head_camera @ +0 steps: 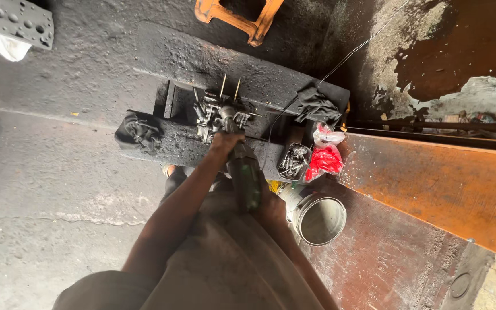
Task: The person works on a metal engine component clamped in a vise, using a screwdriver to manipulate internal parts. They then use a green power drill to work on the component and wipe it with a cloth.
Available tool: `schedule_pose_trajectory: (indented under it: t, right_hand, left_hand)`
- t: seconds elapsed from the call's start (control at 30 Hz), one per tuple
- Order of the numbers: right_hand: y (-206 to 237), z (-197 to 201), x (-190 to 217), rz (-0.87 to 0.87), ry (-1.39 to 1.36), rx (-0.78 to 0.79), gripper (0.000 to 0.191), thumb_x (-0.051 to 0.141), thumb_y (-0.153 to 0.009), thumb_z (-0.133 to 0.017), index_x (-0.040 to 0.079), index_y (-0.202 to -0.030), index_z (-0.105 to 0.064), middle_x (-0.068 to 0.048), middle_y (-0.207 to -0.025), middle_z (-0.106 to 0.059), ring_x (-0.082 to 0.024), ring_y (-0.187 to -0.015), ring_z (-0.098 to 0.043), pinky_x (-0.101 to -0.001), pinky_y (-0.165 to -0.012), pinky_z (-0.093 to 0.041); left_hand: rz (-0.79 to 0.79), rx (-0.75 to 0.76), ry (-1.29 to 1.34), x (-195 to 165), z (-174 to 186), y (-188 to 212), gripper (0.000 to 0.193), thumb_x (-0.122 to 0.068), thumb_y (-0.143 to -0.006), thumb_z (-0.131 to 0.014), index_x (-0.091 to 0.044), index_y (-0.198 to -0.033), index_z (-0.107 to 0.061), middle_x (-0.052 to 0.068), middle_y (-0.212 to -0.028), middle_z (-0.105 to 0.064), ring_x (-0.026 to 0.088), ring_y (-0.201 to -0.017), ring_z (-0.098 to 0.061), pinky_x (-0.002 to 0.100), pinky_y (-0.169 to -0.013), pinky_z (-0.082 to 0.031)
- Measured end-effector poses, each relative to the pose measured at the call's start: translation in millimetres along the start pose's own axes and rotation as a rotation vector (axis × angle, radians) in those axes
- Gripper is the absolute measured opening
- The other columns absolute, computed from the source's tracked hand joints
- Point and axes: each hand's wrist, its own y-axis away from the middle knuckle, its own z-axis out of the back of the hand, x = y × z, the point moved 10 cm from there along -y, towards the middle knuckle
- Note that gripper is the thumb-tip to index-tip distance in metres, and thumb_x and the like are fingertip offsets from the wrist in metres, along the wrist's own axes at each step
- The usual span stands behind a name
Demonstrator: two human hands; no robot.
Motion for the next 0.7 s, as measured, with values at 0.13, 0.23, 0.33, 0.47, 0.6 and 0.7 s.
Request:
schedule_pose_trajectory:
  t: [0.13,0.23,0.33,0.47,0.6,0.7]
  right_hand:
    - [1.3,3.9,9.5,0.001,-0.013,-0.032,0.105,0.031,-0.072,-0.084,0.016,-0.160,-0.029,-0.025,-0.086,-0.075,-0.044,-0.077,-0.073,-0.0535,-0.070,-0.059]
    - [8.0,28.6,25.2,0.104,-0.109,-0.092,0.103,0.028,-0.072,-0.084,0.011,-0.158,-0.030,-0.025,-0.089,-0.075,-0.044,-0.077,-0.074,-0.0533,-0.072,-0.060]
    - [7.6,54.7,39.0,0.094,-0.153,-0.139,0.094,0.023,-0.074,-0.082,0.009,-0.155,-0.036,-0.026,-0.089,-0.074,-0.045,-0.082,-0.074,-0.0528,-0.073,-0.060]
    - [-11.4,85.4,81.4,0.210,-0.228,-0.159,0.089,0.013,-0.074,-0.071,0.001,-0.154,-0.034,-0.030,-0.100,-0.072,-0.050,-0.087,-0.070,-0.0550,-0.077,-0.057]
    - [-28.2,83.6,89.2,0.028,-0.132,0.026,0.092,0.014,-0.070,-0.071,0.001,-0.153,-0.032,-0.032,-0.088,-0.071,-0.053,-0.088,-0.068,-0.0577,-0.083,-0.055]
    - [-24.3,81.5,86.6,0.031,-0.129,0.069,0.094,0.016,-0.072,-0.071,0.001,-0.156,-0.029,-0.032,-0.088,-0.071,-0.052,-0.088,-0.069,-0.0561,-0.086,-0.056]
  left_hand:
    - [-0.214,0.211,0.341,-26.5,-16.0,0.5,0.065,-0.020,-0.075,-0.085,0.019,-0.124,-0.067,0.018,-0.092,-0.071,0.027,-0.072,-0.069,0.037,-0.061,-0.059]
    - [-0.239,0.006,0.019,-23.9,-0.3,-2.6,0.062,-0.013,-0.079,-0.084,0.008,-0.129,-0.054,0.013,-0.095,-0.070,0.024,-0.078,-0.071,0.034,-0.071,-0.062]
    - [-0.558,0.434,0.109,-53.0,-30.7,22.7,0.043,-0.019,-0.084,-0.073,0.003,-0.120,-0.071,0.010,-0.097,-0.075,0.018,-0.080,-0.070,0.033,-0.074,-0.062]
    - [-0.029,0.555,0.553,-28.5,-33.9,23.0,0.025,-0.024,-0.091,-0.068,-0.004,-0.106,-0.064,0.014,-0.088,-0.071,0.027,-0.074,-0.071,0.041,-0.074,-0.063]
    - [-0.047,0.639,0.740,-43.6,-30.5,27.7,0.024,-0.026,-0.092,-0.066,-0.005,-0.104,-0.065,0.013,-0.089,-0.071,0.028,-0.074,-0.071,0.042,-0.075,-0.063]
    - [-0.065,0.581,0.709,-30.9,-24.7,19.4,0.026,-0.029,-0.093,-0.066,-0.006,-0.106,-0.065,0.012,-0.090,-0.070,0.028,-0.074,-0.071,0.042,-0.075,-0.062]
